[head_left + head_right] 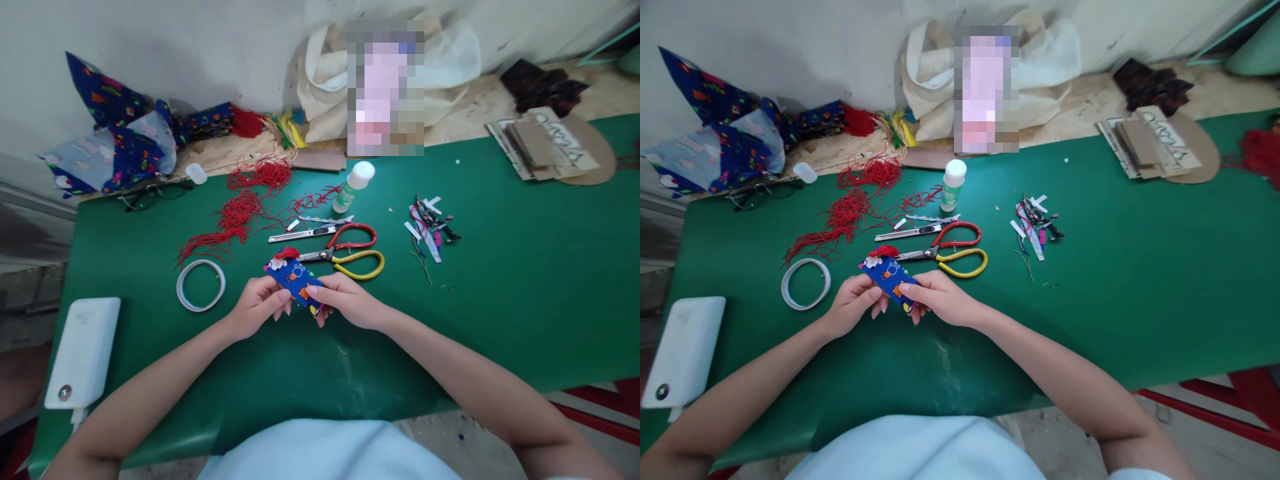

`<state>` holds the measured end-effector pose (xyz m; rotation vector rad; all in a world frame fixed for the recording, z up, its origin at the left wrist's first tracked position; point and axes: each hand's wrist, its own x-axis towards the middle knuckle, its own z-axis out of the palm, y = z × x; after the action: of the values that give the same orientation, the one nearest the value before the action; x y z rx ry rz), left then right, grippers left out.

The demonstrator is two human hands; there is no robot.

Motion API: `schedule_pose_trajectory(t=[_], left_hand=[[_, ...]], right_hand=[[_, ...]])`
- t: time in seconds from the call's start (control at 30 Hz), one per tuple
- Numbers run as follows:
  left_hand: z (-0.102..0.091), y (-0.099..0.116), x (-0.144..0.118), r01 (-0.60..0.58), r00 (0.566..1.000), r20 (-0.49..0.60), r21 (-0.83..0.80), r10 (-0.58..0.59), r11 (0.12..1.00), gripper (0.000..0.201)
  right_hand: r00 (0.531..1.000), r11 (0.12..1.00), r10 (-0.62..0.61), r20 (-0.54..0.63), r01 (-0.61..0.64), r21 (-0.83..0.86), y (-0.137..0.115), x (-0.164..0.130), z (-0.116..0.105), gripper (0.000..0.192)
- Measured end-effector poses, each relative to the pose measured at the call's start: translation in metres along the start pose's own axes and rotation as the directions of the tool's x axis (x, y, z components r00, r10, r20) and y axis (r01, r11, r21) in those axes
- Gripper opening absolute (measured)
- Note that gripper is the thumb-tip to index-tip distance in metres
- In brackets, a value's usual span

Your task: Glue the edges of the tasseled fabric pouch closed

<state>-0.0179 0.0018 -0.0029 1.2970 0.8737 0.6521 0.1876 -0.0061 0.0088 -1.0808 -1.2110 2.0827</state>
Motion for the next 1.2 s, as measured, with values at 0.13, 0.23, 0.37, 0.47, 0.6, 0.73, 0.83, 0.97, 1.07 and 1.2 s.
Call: schedule_pose_trajectory(t=[0.13,0.23,0.37,0.47,0.6,0.73,0.83,0.97,1.07,1.2], left_hand=[[-0.001,0.001,-0.001,-0.012,0.999,0.045,0.035,0.01,0.999,0.043],[-0.002,0.002,-0.002,-0.016,0.998,0.056,0.038,0.014,0.999,0.042],[-0.003,0.002,-0.002,-0.003,0.998,0.059,0.01,0.003,1.0,0.041],[-0.003,0.0,-0.002,0.02,0.999,0.044,-0.023,-0.019,1.0,0.043],[-0.003,-0.005,-0.002,0.059,0.998,-0.007,-0.084,-0.06,0.995,0.044],[-0.005,-0.01,-0.001,0.081,0.996,-0.036,-0.132,-0.087,0.988,0.044],[-0.005,-0.011,-0.001,0.085,0.995,-0.032,-0.148,-0.091,0.985,0.041],[-0.005,-0.012,-0.001,0.081,0.995,-0.038,-0.168,-0.089,0.982,0.041],[-0.004,-0.012,-0.001,0.083,0.994,-0.055,-0.187,-0.095,0.979,0.041],[-0.004,-0.012,0.0,0.087,0.991,-0.084,-0.215,-0.107,0.973,0.041]], right_hand=[[0.999,0.996,-0.03,-0.012,0.029,-0.089,0.001,-0.001,0.001,0.051],[0.999,0.993,-0.038,0.008,0.039,-0.115,0.002,-0.001,0.001,0.051],[0.999,0.994,-0.037,0.039,0.041,-0.105,0.001,0.0,0.0,0.051],[0.997,0.992,-0.053,0.061,0.06,-0.113,0.001,0.0,-0.001,0.054],[0.995,0.993,-0.081,0.057,0.086,-0.081,0.002,0.0,-0.004,0.066],[0.995,0.994,-0.097,0.008,0.098,-0.052,0.004,0.002,-0.007,0.058],[0.994,0.992,-0.111,0.01,0.112,-0.051,0.005,0.003,-0.009,0.055],[0.989,0.986,-0.145,0.031,0.147,-0.073,0.005,0.004,-0.01,0.055],[0.981,0.977,-0.192,0.037,0.194,-0.091,0.006,0.003,-0.01,0.06],[0.965,0.956,-0.259,0.046,0.263,-0.132,0.006,0.001,-0.008,0.055]])
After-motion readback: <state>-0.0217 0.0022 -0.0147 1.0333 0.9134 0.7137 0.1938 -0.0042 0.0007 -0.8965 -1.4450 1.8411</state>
